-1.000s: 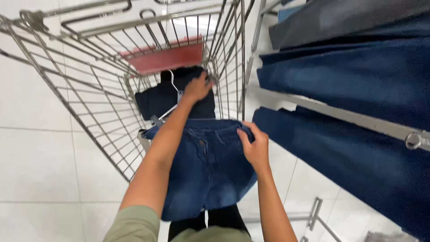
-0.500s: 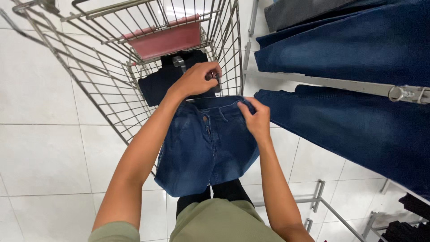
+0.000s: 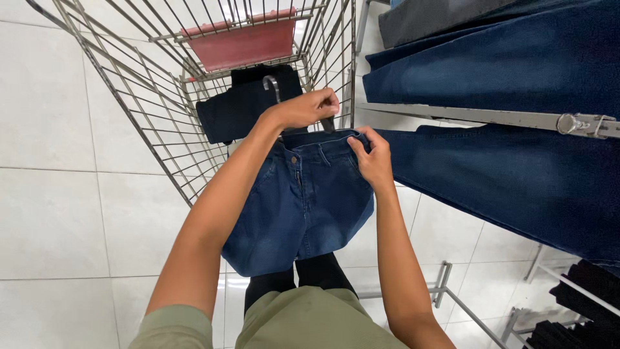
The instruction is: The person takes blue shorts out of a shopping cart, attaches them to a clothes hanger, and hangs them on a clothing rack in a store.
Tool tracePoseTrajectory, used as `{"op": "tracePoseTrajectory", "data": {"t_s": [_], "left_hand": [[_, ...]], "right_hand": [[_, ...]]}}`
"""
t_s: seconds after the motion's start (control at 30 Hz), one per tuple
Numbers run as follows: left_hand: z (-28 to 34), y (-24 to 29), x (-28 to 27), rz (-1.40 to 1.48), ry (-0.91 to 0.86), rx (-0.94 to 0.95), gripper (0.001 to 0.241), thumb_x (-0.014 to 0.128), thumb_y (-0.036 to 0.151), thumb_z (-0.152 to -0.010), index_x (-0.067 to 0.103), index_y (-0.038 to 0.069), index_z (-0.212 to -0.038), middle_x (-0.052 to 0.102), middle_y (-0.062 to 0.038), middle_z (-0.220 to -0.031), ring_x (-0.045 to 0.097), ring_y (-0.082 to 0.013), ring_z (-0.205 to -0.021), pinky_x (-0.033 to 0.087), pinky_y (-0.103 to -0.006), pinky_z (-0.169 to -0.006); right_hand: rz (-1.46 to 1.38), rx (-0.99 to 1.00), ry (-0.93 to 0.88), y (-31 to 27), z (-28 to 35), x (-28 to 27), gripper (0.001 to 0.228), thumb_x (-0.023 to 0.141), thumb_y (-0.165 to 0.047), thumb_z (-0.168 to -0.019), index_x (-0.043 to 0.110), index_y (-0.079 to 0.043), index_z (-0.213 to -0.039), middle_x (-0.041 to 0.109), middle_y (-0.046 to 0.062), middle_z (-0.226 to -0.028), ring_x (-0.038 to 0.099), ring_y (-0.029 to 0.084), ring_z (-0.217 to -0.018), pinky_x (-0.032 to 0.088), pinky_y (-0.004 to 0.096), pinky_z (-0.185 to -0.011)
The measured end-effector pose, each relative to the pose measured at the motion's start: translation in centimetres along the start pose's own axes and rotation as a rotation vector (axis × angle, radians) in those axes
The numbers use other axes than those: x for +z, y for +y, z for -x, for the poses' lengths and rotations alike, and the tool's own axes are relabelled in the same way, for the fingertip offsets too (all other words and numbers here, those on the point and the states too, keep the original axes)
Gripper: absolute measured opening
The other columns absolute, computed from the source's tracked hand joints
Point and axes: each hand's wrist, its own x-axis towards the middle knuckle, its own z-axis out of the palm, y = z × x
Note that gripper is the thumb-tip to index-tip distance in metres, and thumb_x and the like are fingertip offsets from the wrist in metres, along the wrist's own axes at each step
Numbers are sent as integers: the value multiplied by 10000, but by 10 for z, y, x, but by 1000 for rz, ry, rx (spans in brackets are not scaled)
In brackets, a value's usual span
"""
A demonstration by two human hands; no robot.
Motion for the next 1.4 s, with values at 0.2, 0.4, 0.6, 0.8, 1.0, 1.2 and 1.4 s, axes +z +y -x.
{"op": "tracePoseTrajectory", "data": {"t_s": [0.2,0.4,0.6,0.8,1.0,1.2,1.4], "left_hand": [[-25,-20,9,-215,354,144,528,682,407,-1052,554,111,-634,546,-55,-541,547,-226,-537,441,-339,-622],[-26,7,27,-353,414,23,703,365,516,-1094,578,144,-537,625,-114,-536,653,-391,-605,503,-433,-637],[-35,-1,33,-428,453,27,709,358,482,-1095,536,112,-517,574,-134,-483,628,-417,-559,484,-464,-596],[-32,9,35,-373,473,92,662,391,349,-1095,490,48,-513,513,-219,-475,548,-473,-515,458,-461,-570],[-36,11,41,-330,510,74,656,415,340,-1075,499,35,-500,466,-231,-460,478,-458,-488,426,-457,-551],[-39,-3,50,-245,518,84,650,403,274,-1085,500,87,-470,498,-142,-408,437,-264,-383,427,-358,-514],[-36,-4,54,-289,513,65,643,421,313,-1076,530,39,-505,510,-226,-466,496,-392,-442,439,-431,-535]], "right_hand": [[-5,-22,3,-3,0,0,37,729,-138,-1005,751,-107,-1005,659,35,-792,552,93,-835,483,284,-783],[13,-62,51,-28,1,6,115,733,-123,-990,793,-121,-1089,774,91,-957,664,140,-947,522,327,-886],[45,-63,182,19,4,6,114,744,-121,-1007,792,-61,-1091,775,151,-928,662,153,-967,541,374,-840],[92,-118,175,18,2,6,62,807,-126,-956,820,-98,-1011,772,104,-815,710,143,-838,539,326,-726],[139,-123,173,15,-3,4,73,806,-138,-952,820,-114,-1020,765,95,-796,687,105,-810,524,315,-675],[173,-182,292,19,-4,13,21,814,-111,-941,818,-91,-935,693,114,-630,669,151,-606,464,309,-512],[195,-210,364,24,-3,17,64,824,-115,-935,805,-77,-886,635,92,-534,614,116,-519,400,289,-439]]}}
